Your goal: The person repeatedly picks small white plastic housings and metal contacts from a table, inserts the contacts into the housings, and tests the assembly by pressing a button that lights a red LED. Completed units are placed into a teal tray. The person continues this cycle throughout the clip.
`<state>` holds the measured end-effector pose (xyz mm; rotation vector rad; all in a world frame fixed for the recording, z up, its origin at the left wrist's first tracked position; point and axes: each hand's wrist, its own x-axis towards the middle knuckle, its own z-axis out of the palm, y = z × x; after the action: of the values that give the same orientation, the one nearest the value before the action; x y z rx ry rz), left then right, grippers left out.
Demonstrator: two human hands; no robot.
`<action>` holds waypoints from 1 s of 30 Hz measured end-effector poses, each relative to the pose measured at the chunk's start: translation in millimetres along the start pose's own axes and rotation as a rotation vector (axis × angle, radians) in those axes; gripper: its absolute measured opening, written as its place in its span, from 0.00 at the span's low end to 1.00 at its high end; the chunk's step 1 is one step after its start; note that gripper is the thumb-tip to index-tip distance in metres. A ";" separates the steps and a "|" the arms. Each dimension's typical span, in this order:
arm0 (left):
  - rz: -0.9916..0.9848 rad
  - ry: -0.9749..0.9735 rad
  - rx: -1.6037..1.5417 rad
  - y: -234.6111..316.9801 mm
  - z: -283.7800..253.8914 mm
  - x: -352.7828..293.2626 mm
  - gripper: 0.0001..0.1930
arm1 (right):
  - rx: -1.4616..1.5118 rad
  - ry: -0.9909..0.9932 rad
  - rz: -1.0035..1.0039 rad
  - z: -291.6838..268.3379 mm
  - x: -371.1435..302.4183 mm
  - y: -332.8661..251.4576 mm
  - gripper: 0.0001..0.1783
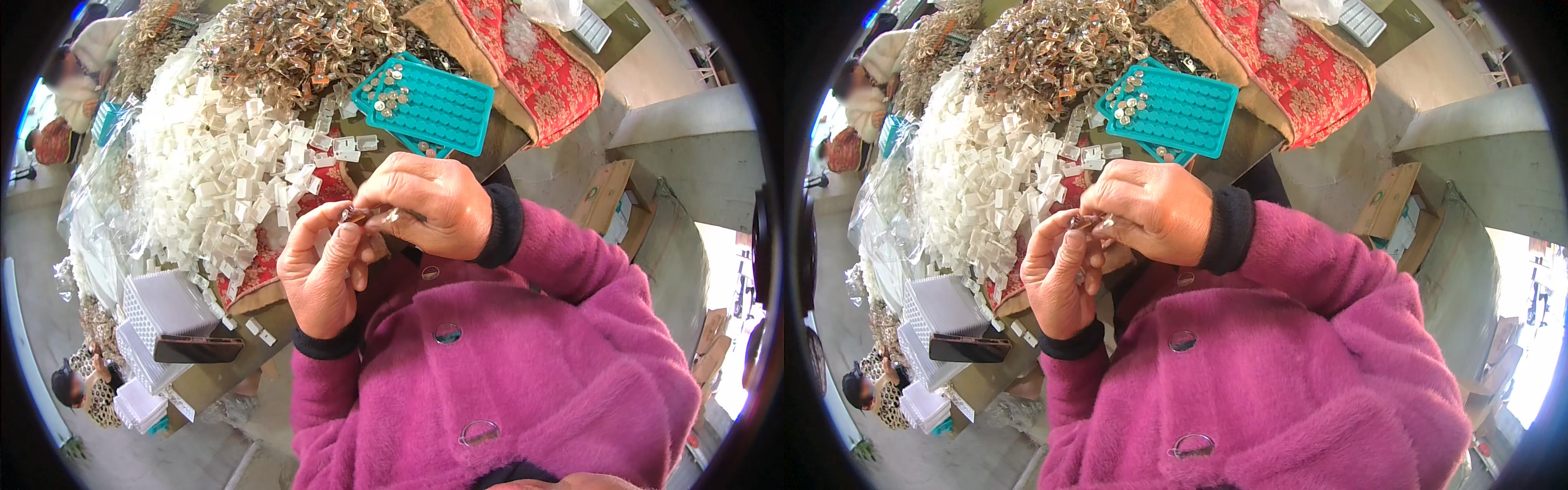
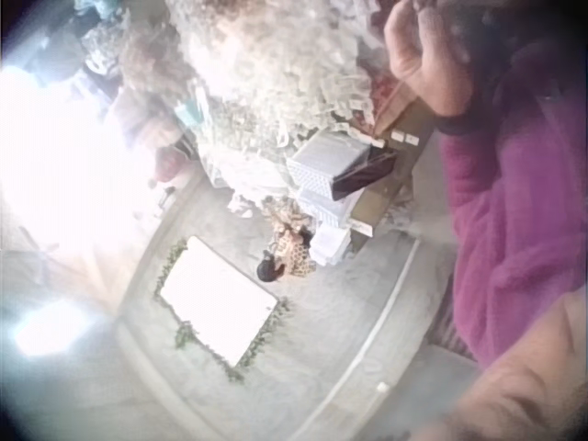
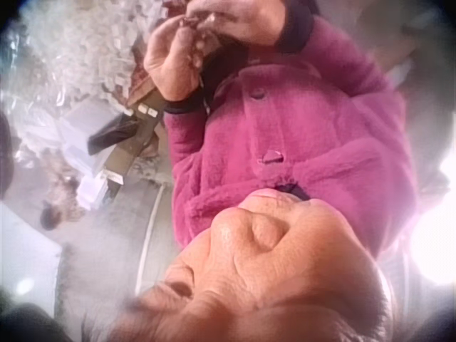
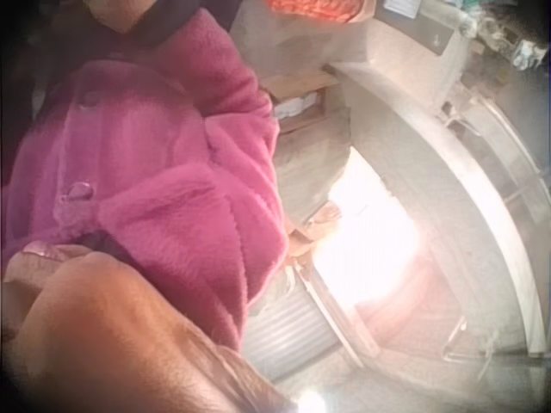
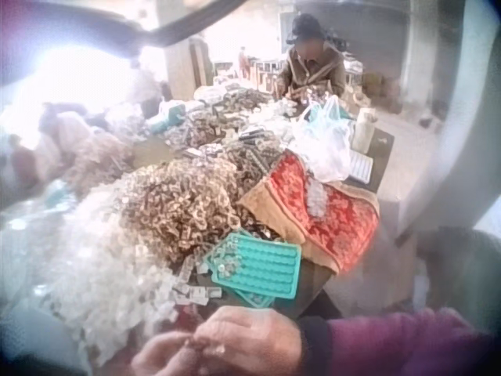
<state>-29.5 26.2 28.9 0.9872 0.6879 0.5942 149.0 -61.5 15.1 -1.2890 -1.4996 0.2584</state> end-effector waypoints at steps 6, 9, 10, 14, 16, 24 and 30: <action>-0.160 -0.054 -0.170 -8.8 -13.3 -3.4 0.11 | -0.018 -0.012 -0.024 6.4 -13.1 5.3 0.14; -0.250 -0.030 -0.288 -13.7 -14.5 -5.5 0.11 | -0.020 -0.058 0.006 6.5 -18.1 3.5 0.15; -0.272 -0.041 -0.335 -14.7 -13.6 -6.0 0.10 | -0.020 -0.069 0.028 5.3 -19.7 2.2 0.16; -0.321 0.010 -0.430 -16.9 -8.6 -6.3 0.09 | -0.028 -0.130 0.187 -2.1 -26.2 -3.7 0.17; -0.327 0.014 -0.377 -17.2 -8.0 -4.8 0.09 | -0.019 -0.111 0.171 -3.2 -27.6 -2.5 0.18; -0.305 -0.112 -0.179 -22.8 -15.0 -0.8 0.08 | 0.082 -0.056 -0.020 0.3 -28.6 15.0 0.15; -0.231 -0.132 -0.209 -33.3 -16.9 1.0 0.09 | 0.033 -0.001 0.041 -1.8 -28.9 10.8 0.16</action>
<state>-36.9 21.7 -7.5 0.7333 0.5988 0.3855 151.4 -81.3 -8.4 -1.2946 -1.4658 0.3092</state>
